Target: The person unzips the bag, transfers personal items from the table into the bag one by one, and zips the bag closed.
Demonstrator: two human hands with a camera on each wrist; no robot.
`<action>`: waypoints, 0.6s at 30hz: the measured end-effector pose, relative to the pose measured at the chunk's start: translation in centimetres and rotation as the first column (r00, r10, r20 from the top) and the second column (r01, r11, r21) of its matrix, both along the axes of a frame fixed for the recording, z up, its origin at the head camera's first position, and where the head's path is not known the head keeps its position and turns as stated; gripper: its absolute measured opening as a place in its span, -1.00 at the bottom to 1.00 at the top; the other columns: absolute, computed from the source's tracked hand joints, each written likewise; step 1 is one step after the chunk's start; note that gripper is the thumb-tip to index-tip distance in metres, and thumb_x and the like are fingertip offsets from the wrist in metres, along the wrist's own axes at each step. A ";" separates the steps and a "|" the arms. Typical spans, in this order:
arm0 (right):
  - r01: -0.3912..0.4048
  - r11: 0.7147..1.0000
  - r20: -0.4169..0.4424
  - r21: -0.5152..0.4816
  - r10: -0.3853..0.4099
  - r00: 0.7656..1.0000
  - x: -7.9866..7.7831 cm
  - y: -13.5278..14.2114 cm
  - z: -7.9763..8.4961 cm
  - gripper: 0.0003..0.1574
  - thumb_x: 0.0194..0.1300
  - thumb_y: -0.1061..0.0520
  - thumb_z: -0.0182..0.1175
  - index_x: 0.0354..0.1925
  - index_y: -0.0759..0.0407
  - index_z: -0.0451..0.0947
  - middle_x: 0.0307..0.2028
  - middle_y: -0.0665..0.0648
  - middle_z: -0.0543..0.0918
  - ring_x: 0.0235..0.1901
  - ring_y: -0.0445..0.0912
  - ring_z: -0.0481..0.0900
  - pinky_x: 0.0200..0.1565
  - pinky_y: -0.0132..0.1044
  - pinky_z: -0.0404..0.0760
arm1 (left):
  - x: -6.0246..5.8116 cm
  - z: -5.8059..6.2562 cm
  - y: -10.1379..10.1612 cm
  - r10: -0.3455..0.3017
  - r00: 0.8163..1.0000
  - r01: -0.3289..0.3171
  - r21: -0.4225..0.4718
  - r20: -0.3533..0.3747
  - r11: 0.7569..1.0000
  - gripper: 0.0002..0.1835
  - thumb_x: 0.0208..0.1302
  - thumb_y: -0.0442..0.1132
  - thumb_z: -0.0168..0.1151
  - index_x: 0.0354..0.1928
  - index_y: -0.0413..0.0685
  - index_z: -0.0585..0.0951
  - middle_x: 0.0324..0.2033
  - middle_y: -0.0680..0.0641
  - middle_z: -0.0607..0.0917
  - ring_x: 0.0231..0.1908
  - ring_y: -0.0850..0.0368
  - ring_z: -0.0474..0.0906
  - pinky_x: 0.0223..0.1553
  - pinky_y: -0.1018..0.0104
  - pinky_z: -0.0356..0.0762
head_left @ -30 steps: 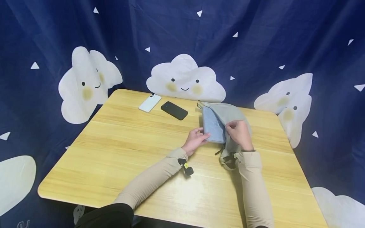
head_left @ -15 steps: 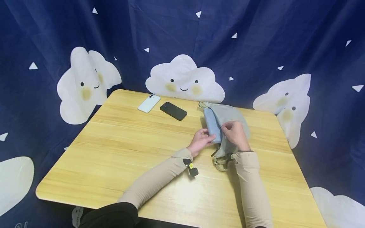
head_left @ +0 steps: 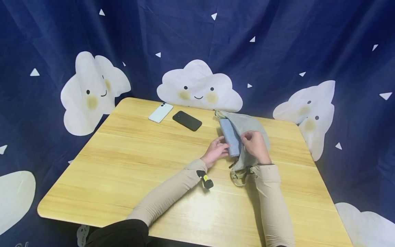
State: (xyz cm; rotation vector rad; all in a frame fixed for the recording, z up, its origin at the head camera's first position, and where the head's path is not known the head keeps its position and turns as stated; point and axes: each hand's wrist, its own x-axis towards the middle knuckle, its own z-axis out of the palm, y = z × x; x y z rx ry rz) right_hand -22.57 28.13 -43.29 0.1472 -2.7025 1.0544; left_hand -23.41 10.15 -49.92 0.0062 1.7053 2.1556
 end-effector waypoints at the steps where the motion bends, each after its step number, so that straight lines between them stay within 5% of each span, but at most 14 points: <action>1: 0.003 1.000 -0.001 -0.001 -0.003 1.000 0.0 0.0 0.0 -0.78 0.34 0.32 0.17 -0.21 0.47 0.70 -0.32 0.42 0.77 -0.36 0.12 0.67 -0.26 -0.24 0.58 | 0.0 0.0 0.0 -0.006 1.000 0.006 0.002 -0.002 1.000 -0.25 0.41 -0.32 0.24 0.58 -0.11 0.20 0.12 -0.32 0.66 -0.27 0.18 0.64 0.06 0.19 0.75; 5: 0.015 1.000 -0.015 0.000 -0.015 1.000 0.0 0.1 -0.1 -0.80 0.35 0.35 0.15 -0.22 0.48 0.68 -0.31 0.44 0.75 -0.34 0.19 0.66 -0.22 -0.13 0.61 | -0.1 0.1 0.2 -0.021 1.000 0.021 0.026 -0.007 0.999 -0.27 0.42 -0.35 0.22 0.57 -0.12 0.21 0.14 -0.33 0.65 -0.27 0.18 0.65 0.16 0.10 0.72; 11: 0.016 1.000 -0.030 0.021 -0.015 0.999 0.2 0.2 -0.1 -0.82 0.34 0.38 0.10 -0.20 0.48 0.62 -0.08 0.48 0.69 -0.02 0.33 0.62 0.11 0.19 0.58 | -0.2 -0.1 0.6 -0.031 1.000 0.031 0.048 -0.001 0.998 -0.29 0.42 -0.36 0.21 0.55 -0.15 0.22 0.07 -0.25 0.67 -0.32 0.22 0.65 0.20 0.07 0.69; 18: 0.005 0.999 0.023 0.047 -0.006 1.000 0.1 0.4 -0.1 -0.86 0.46 0.35 0.02 -0.13 0.41 0.50 0.15 0.51 0.61 0.17 0.37 0.58 0.21 0.24 0.54 | -0.2 -0.1 0.8 -0.037 0.999 0.037 0.060 0.002 0.997 -0.28 0.40 -0.36 0.22 0.54 -0.14 0.22 0.04 -0.21 0.68 -0.31 0.23 0.66 0.22 0.06 0.68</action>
